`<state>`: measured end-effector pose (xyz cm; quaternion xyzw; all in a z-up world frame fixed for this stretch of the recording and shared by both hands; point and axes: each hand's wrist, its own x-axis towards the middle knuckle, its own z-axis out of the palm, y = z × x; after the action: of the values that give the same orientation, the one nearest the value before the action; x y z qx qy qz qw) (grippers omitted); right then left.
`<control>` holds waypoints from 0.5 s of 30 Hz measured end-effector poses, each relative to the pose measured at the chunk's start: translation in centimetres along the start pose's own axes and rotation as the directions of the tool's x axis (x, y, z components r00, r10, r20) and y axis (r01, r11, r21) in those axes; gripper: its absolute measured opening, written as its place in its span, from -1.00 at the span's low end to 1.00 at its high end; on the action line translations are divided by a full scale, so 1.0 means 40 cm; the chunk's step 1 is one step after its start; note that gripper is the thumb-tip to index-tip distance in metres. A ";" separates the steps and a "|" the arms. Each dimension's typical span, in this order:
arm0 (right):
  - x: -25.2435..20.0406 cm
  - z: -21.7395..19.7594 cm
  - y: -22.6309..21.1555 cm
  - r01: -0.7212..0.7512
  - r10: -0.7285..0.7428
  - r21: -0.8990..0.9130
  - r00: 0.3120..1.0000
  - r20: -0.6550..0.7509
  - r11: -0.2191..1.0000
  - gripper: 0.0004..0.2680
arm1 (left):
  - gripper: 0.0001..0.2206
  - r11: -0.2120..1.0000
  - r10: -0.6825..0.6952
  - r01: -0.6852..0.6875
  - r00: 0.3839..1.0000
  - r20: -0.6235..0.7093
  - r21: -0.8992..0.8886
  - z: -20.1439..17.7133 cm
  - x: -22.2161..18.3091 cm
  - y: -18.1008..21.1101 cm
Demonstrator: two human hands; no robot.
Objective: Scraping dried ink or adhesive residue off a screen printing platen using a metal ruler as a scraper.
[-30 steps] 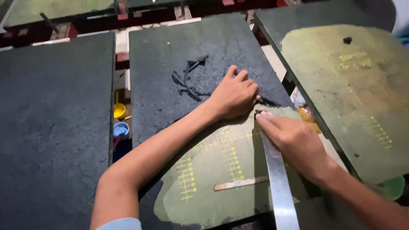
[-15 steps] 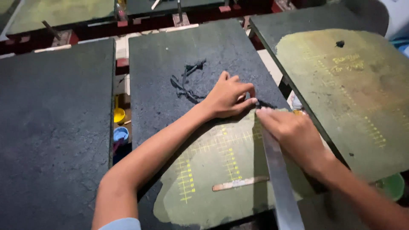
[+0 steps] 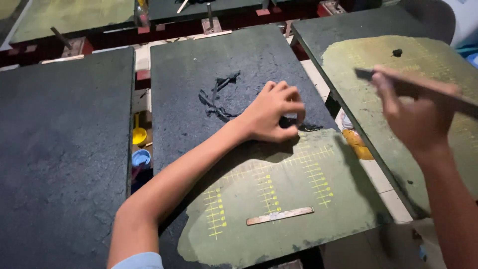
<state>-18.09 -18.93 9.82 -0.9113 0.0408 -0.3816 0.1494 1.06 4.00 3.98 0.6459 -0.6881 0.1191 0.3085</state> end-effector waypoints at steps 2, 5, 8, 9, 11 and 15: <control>0.005 0.052 0.077 -0.035 0.036 0.053 0.999 -0.030 0.998 -0.84 | -0.85 0.989 0.072 -0.073 0.997 0.007 0.126 0.025 -0.005 -0.005; -0.003 0.105 0.153 -0.042 0.047 0.081 0.996 -0.072 0.996 -0.86 | -0.89 0.949 0.143 -0.125 0.989 -0.043 0.288 0.038 -0.002 -0.001; 0.000 0.134 0.195 0.033 -0.025 0.060 0.991 -0.128 0.998 -0.89 | -0.91 0.940 0.128 -0.101 0.990 -0.064 0.327 0.037 -0.004 -0.009; 0.006 0.136 0.211 0.093 -0.082 0.060 0.982 -0.172 0.994 -0.91 | -0.89 0.938 0.113 -0.096 0.993 -0.031 0.333 0.040 -0.001 -0.014; 0.003 0.144 0.229 -0.063 0.075 0.093 0.989 -0.131 0.994 -0.90 | -0.89 0.941 0.073 -0.071 0.997 0.007 0.332 0.042 -0.001 -0.020; 0.002 0.157 0.240 -0.050 0.068 0.169 0.992 -0.108 0.984 -0.90 | -0.92 0.939 0.034 -0.055 0.997 0.069 0.340 0.034 0.000 -0.023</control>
<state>-13.22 -26.57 2.81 -0.8710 0.0443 -0.4301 0.2333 1.58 3.12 2.70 0.6773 -0.6806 0.2237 0.1676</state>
